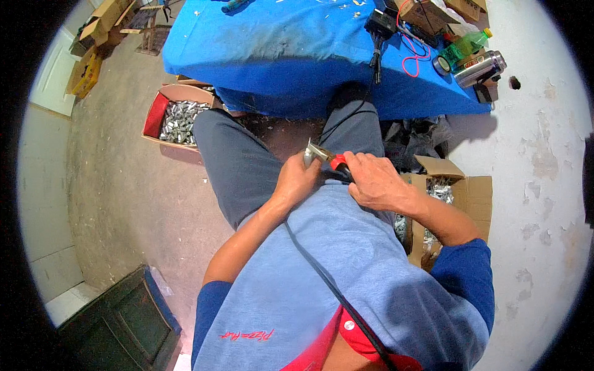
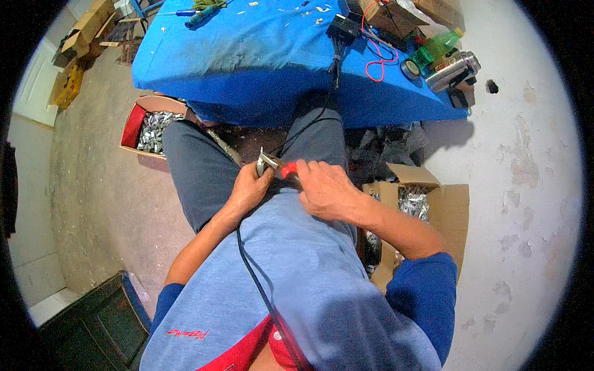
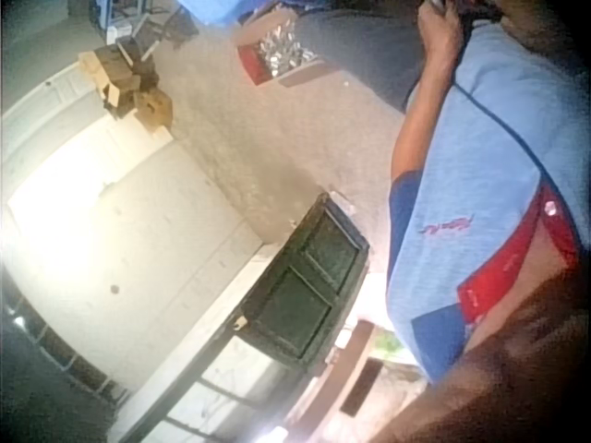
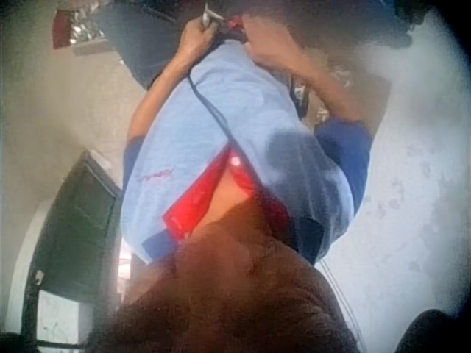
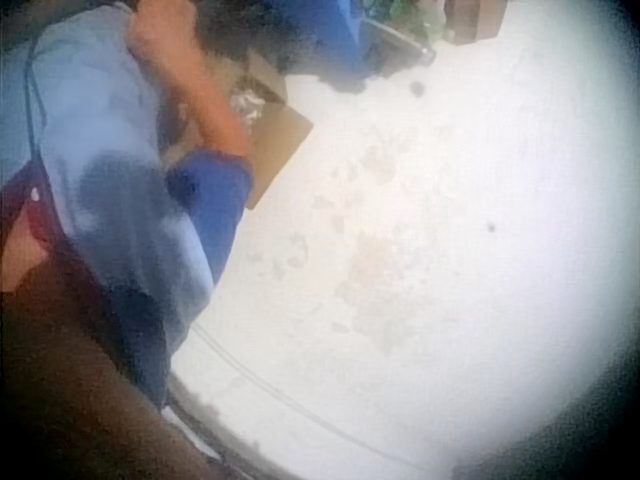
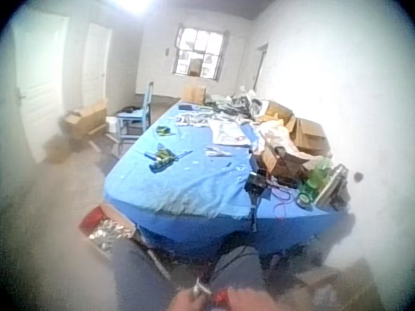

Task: The person assembles small metal components using a screwdriver and pliers. They hold a part in their lap, tighten a screw with a screwdriver, and use pliers to adjust or secure another part.

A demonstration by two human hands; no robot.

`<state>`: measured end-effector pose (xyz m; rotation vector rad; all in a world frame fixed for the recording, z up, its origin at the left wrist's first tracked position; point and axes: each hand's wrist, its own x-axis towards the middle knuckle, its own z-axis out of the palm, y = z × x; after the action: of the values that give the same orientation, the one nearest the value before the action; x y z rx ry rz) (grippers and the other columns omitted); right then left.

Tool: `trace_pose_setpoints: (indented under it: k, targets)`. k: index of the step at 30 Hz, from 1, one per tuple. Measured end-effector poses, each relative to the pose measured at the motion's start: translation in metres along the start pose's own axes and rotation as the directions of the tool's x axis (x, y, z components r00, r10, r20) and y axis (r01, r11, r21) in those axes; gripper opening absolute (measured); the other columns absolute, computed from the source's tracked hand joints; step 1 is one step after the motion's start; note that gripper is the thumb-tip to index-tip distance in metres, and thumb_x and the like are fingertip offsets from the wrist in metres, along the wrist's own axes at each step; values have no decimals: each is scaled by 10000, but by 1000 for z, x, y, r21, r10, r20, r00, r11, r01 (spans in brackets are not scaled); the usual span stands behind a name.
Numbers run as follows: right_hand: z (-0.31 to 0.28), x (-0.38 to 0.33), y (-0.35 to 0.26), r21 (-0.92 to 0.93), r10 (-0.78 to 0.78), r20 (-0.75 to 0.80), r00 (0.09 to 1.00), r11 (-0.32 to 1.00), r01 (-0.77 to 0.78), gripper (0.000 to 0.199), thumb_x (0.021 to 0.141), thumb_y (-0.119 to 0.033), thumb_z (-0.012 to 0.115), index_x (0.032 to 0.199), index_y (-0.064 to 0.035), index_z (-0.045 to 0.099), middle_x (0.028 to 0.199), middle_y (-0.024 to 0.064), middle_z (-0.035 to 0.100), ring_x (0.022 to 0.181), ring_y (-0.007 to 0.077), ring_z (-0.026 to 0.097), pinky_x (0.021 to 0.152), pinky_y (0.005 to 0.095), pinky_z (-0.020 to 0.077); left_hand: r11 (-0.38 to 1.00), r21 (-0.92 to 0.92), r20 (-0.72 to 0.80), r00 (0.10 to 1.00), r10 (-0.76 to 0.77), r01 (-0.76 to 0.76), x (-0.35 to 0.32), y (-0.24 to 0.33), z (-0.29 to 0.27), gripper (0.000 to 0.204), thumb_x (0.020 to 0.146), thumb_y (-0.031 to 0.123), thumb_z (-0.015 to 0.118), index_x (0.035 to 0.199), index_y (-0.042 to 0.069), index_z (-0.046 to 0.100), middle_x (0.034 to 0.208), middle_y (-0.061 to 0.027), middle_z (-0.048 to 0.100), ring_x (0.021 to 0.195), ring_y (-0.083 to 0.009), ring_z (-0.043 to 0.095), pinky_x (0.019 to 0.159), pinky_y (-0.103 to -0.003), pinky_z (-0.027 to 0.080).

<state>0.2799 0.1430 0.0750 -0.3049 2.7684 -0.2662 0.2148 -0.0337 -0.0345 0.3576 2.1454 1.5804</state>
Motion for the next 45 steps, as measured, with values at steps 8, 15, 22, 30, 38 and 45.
trace_pose_setpoints:
  k: [8,15,22,30,38,45]
  targets:
    - [8,9,27,744,-174,287,942,660,-105,401,736,-160,523,1094,9,589,837,76,655,655,144,560,612,288,455,982,-150,64,990,129,-118,4,-15,5,302,927,238,579,972,-51,652,826,-206,692,763,-268,669,701,-410,490]
    - [11,-2,30,399,38,-226,973,915,57,375,774,-135,514,1111,30,525,921,231,623,843,384,619,766,452,481,986,-165,89,996,-13,28,5,-8,-1,339,953,291,586,889,-40,614,709,-62,594,671,-126,519,623,-330,438]
    - [14,-13,21,385,107,13,994,917,-104,367,783,-163,533,1093,33,515,1026,259,604,967,415,582,851,469,466,987,-155,42,999,-25,31,4,2,-3,328,943,275,588,852,-40,600,678,-49,573,650,-116,506,579,-332,425]
    - [-13,4,34,760,-51,528,848,474,-444,237,731,-134,558,924,3,577,788,74,583,676,150,590,588,308,503,986,-164,23,1000,-16,19,5,-3,-2,261,898,202,573,911,-52,631,720,-118,644,680,-143,564,625,-346,465]
    - [-27,12,39,825,-141,549,824,250,-507,408,708,-134,577,1080,31,615,909,93,637,715,162,612,592,306,579,989,-149,43,999,25,-18,7,-15,0,266,915,208,565,964,-41,644,741,-128,653,703,-174,600,654,-360,479]
    - [-28,9,37,846,-156,532,832,141,-514,423,716,-135,574,1096,45,618,925,115,661,733,175,631,564,308,585,983,-179,46,998,48,-39,4,-7,-1,270,932,236,574,955,-26,636,724,-91,626,694,-139,559,661,-342,473]
